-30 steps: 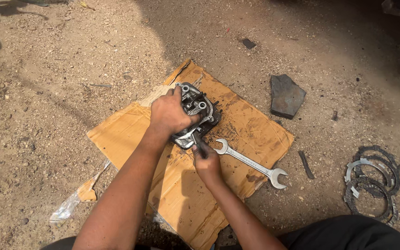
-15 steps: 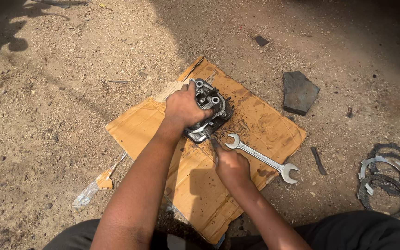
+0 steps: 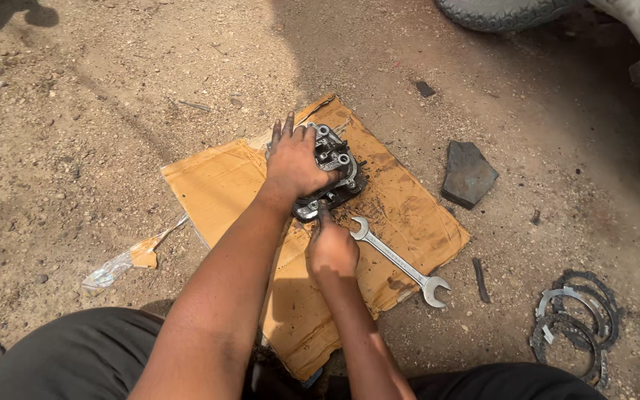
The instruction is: The person uses a screwdriver and a wrench to loosen and remove bolts from a metal engine component on a piece of cardboard.
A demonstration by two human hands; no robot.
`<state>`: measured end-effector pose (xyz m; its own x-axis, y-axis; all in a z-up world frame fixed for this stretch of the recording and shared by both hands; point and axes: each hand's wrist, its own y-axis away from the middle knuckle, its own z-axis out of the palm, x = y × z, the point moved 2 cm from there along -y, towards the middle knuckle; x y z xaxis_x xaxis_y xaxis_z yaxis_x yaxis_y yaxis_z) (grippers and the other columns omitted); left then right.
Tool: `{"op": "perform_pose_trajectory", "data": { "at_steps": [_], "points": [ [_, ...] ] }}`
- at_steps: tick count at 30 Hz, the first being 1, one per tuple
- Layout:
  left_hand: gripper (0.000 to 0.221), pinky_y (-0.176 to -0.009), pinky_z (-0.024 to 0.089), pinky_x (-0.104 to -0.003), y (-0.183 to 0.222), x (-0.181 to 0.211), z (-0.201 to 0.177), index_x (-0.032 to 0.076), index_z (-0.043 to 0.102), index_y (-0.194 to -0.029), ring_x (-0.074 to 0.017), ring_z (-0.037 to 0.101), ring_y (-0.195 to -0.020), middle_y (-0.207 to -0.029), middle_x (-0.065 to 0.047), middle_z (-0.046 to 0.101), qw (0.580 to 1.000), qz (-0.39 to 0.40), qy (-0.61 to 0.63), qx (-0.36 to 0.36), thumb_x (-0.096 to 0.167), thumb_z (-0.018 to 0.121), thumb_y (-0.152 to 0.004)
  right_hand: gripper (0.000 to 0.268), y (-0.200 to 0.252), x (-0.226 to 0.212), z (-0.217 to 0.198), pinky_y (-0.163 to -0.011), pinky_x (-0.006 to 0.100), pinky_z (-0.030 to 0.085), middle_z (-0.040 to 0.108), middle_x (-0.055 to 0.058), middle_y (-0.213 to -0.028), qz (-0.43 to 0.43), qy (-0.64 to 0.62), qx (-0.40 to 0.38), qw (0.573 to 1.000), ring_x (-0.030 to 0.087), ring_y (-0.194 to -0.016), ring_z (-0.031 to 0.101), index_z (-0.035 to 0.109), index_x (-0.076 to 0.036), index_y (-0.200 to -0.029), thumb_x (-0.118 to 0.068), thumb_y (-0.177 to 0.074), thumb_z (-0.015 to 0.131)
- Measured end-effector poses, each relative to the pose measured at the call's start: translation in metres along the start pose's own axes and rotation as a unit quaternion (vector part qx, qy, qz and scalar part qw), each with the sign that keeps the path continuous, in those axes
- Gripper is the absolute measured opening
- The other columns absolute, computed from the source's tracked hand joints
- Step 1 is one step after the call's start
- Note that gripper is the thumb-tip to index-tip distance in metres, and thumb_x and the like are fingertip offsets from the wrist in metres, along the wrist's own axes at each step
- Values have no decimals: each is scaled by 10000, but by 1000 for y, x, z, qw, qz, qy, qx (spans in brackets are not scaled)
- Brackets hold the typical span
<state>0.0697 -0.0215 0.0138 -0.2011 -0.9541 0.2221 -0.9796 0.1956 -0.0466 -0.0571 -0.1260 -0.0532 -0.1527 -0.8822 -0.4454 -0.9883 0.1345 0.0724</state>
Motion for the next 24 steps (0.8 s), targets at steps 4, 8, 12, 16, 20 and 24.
{"op": "perform_pose_trajectory", "data": {
  "at_steps": [4,8,12,16,20,24],
  "points": [
    [1230,-1254,-16,-477,-3,-2,0,11,284,-1562,-347,11,-1566,-1675,-176,194,999,-14,-8,-43,810,664,-708,438,25,16,2,-812,453,580,743,173,-904,44,33,-71,996,344,-856,734,569,-231,-1424,-239,-988,529],
    [1226,-1268,-22,-481,-7,1,2,5,281,-1569,-343,29,-1576,-1677,-176,203,999,-5,-5,-38,814,651,-726,430,-8,17,13,-749,464,590,737,181,-882,-3,99,-54,994,345,-846,732,575,-135,-1405,-131,-979,524],
    [1242,-1250,-45,-478,-6,1,5,17,236,-1581,-325,-3,-1575,-1677,-153,186,998,-12,-26,-57,817,646,-723,601,20,18,-2,-686,477,589,728,190,-794,-25,100,-59,993,364,-765,728,499,-175,-1494,-52,-906,524],
    [1232,-1245,-77,-487,-5,2,7,59,223,-1582,-303,-22,-1565,-1682,-132,157,997,-19,-18,-71,837,627,-718,522,30,22,-14,-707,474,589,725,192,-788,-39,123,-65,989,361,-760,731,526,-187,-1476,-88,-965,493],
    [1247,-1243,-73,-484,-10,1,8,43,235,-1581,-299,-21,-1565,-1687,-142,152,998,-16,-8,-59,841,638,-712,486,26,27,-2,-710,476,590,732,191,-804,-22,112,-60,992,362,-773,731,561,-143,-1425,-84,-948,489],
    [1211,-1257,-73,-510,-5,-2,11,21,291,-1572,-314,-25,-1588,-1692,-155,180,999,-8,-4,-41,828,638,-738,441,4,19,18,-717,480,601,728,202,-878,19,150,-88,985,360,-833,737,576,-109,-1372,-100,-940,488]
  ]
}}
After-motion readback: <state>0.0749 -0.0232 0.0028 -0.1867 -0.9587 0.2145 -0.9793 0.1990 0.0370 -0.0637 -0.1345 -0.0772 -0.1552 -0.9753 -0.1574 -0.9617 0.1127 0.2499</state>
